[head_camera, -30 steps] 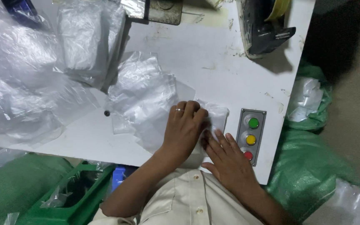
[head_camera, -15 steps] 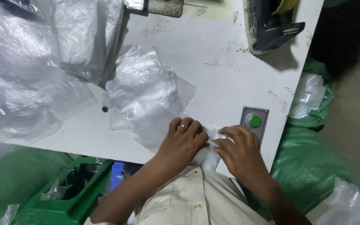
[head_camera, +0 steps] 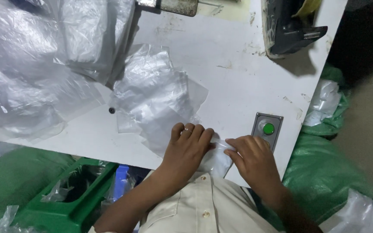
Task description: Packing small plastic bags into a larger plastic sleeve on a workbench
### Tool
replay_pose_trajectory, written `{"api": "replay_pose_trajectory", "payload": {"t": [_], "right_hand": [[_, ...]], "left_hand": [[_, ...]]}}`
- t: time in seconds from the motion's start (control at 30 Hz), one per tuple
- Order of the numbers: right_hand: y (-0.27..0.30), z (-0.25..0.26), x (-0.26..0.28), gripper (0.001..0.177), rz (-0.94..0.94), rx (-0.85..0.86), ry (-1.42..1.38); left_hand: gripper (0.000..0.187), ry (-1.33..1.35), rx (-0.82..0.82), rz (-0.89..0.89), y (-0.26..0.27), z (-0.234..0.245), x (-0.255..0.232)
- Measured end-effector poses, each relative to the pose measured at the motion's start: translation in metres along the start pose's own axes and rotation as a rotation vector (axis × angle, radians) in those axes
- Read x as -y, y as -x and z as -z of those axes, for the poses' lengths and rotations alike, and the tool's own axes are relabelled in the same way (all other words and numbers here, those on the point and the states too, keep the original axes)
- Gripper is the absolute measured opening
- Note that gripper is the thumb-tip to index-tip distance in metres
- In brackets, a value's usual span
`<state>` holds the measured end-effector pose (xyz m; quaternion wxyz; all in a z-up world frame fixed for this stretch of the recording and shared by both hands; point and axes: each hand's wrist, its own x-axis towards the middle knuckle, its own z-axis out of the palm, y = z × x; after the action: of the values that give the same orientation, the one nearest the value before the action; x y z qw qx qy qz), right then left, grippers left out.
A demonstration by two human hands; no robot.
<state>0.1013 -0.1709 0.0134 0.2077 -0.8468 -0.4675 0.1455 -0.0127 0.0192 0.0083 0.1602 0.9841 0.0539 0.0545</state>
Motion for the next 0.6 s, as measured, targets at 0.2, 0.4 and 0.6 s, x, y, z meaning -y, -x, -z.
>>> {"api": "replay_pose_trajectory", "payload": {"t": [0.2, 0.4, 0.6], "right_hand": [[-0.008, 0.001, 0.0, 0.023, -0.091, 0.032, -0.042], [-0.041, 0.079, 0.021, 0.015, -0.869, 0.394, -0.793], [-0.101, 0.094, -0.053, 0.016, -0.159, -0.751, -0.503]], "left_hand": [[0.011, 0.259, -0.067, 0.128, -0.003, 0.004, -0.009], [0.006, 0.96, 0.228, 0.385, 0.0, 0.07, 0.001], [0.011, 0.637, -0.52, -0.229, -0.01, 0.074, -0.005]]}}
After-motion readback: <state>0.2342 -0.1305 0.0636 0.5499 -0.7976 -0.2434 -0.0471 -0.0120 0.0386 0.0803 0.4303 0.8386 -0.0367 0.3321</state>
